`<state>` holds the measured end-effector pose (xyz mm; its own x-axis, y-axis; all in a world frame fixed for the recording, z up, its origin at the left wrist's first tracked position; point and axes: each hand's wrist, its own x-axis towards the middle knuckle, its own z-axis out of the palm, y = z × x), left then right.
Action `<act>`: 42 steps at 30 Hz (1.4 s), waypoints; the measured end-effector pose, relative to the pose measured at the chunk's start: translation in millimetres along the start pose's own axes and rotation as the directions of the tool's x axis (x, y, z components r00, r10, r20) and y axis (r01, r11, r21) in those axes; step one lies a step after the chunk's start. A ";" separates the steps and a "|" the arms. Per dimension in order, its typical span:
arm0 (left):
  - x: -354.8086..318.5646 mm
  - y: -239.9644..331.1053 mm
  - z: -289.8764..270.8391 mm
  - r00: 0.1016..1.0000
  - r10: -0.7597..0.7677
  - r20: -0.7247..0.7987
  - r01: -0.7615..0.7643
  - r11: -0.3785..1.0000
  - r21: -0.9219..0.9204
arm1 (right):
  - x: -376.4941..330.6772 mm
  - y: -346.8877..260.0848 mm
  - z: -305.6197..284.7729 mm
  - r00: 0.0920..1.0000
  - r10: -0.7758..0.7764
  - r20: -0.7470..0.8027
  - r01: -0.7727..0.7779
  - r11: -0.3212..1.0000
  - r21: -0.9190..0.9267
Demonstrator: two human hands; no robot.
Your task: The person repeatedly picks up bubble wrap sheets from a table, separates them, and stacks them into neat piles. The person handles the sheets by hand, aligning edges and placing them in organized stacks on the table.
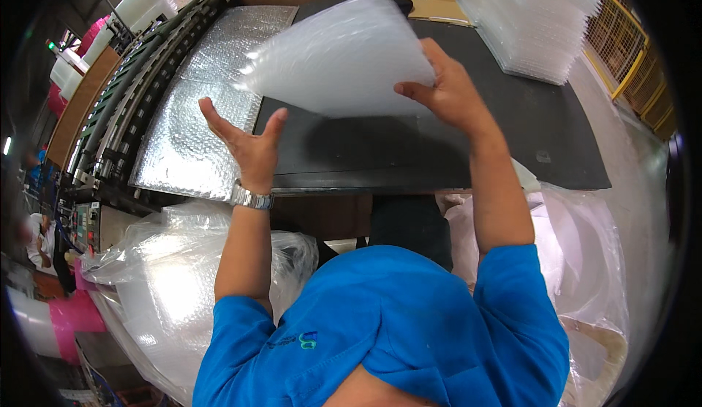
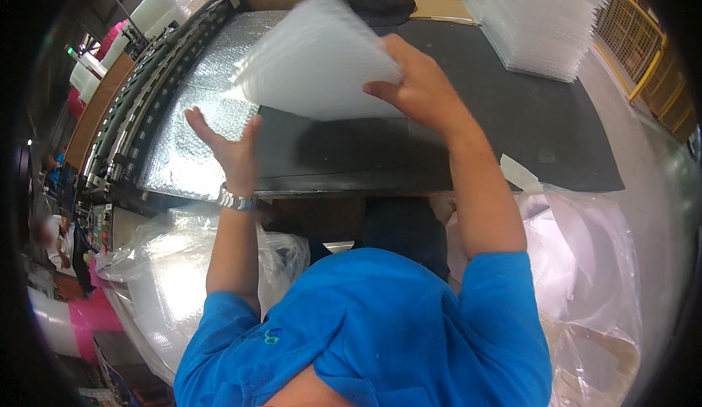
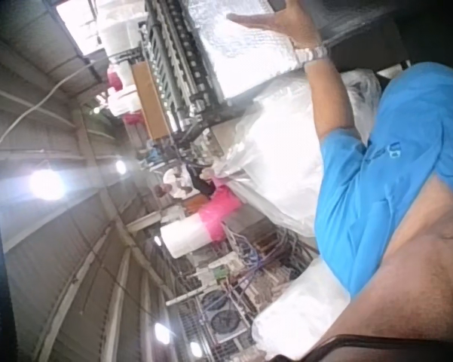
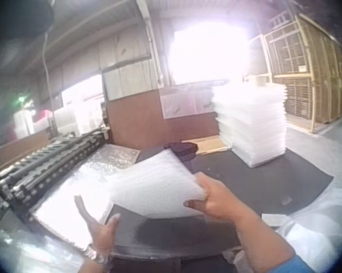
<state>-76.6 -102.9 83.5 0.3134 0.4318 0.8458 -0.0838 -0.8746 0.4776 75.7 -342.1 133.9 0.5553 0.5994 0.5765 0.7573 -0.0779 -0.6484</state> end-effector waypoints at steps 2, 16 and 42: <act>8.8 9.9 -8.3 0.974 0.171 0.150 -0.183 0.981 0.063 | 8.0 -27.7 -15.9 0.977 -0.149 0.152 0.189 0.937 -0.295; -32.2 -2.5 18.5 0.862 -0.232 0.451 0.488 0.620 -0.614 | 29.5 11.2 -25.3 0.996 -0.078 -0.038 0.078 0.997 0.011; -73.2 -35.3 34.5 0.798 -0.318 0.512 0.574 0.660 -0.485 | 47.3 -6.4 -56.9 0.997 -0.021 -0.070 0.037 0.971 0.236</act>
<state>-63.9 -111.3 -3.5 0.7608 0.5101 0.4012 -0.3338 -0.2227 0.9160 116.6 -358.5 193.6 0.5619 0.5436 0.6235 0.6749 0.1346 -0.7255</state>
